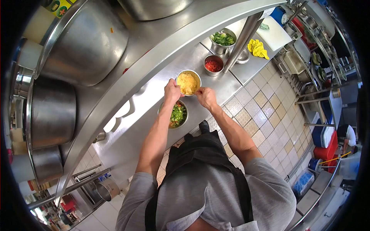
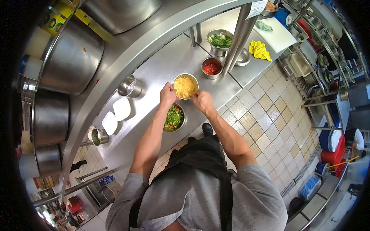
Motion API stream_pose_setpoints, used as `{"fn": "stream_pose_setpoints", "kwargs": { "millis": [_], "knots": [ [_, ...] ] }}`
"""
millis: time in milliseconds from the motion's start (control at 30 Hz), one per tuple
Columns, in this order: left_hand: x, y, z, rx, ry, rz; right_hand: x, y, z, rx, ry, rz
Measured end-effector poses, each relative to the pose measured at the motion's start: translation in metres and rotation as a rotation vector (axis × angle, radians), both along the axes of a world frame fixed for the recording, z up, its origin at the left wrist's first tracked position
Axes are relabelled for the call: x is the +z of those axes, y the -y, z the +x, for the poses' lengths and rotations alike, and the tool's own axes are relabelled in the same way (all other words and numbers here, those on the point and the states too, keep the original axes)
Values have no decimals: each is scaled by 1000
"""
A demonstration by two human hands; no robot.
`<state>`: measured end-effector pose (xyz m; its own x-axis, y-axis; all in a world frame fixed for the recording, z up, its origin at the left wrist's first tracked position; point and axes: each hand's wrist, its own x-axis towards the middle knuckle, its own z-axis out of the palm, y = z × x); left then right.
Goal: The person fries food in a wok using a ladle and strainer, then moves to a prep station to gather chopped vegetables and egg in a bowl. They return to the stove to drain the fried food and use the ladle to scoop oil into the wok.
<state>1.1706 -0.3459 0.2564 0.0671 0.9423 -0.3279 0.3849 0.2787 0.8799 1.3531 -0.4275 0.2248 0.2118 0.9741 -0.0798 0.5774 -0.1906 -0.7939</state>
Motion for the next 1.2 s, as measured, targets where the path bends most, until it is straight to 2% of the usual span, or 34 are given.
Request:
{"fn": "stream_pose_setpoints", "kwargs": {
  "millis": [100, 200, 500, 700, 800, 900, 933, 1067, 1167, 1200],
  "knots": [
    [-3, -4, -6, 19, 100, -50, -17, -7, -4, -52, -113, -10],
    [0, -6, -18, 0, 111, -107, -22, -14, -3, -88, -343, -98],
    [-1, -10, -40, -48, 324, -77, 8, -20, -2, -115, -443, -87],
    [-5, -24, -52, 3, 341, -3, 54, -7, -15, -65, -415, -66],
    [-4, -36, -69, -11, 233, -42, 61, 15, -32, 3, -387, 28],
    [-8, -40, -80, 33, 254, -47, 50, 45, -65, 140, 36, 309],
    [-6, -39, -84, 33, 247, -70, 41, 53, -72, 255, 171, 392],
    [-2, -31, -91, 46, 269, -62, 39, 72, -81, 231, 216, 417],
    [4, -23, -93, 13, 256, -56, 76, 57, -68, 138, 131, 483],
    [0, -24, -94, -7, 246, -46, 83, 47, -64, 96, 103, 425]
  ]
}}
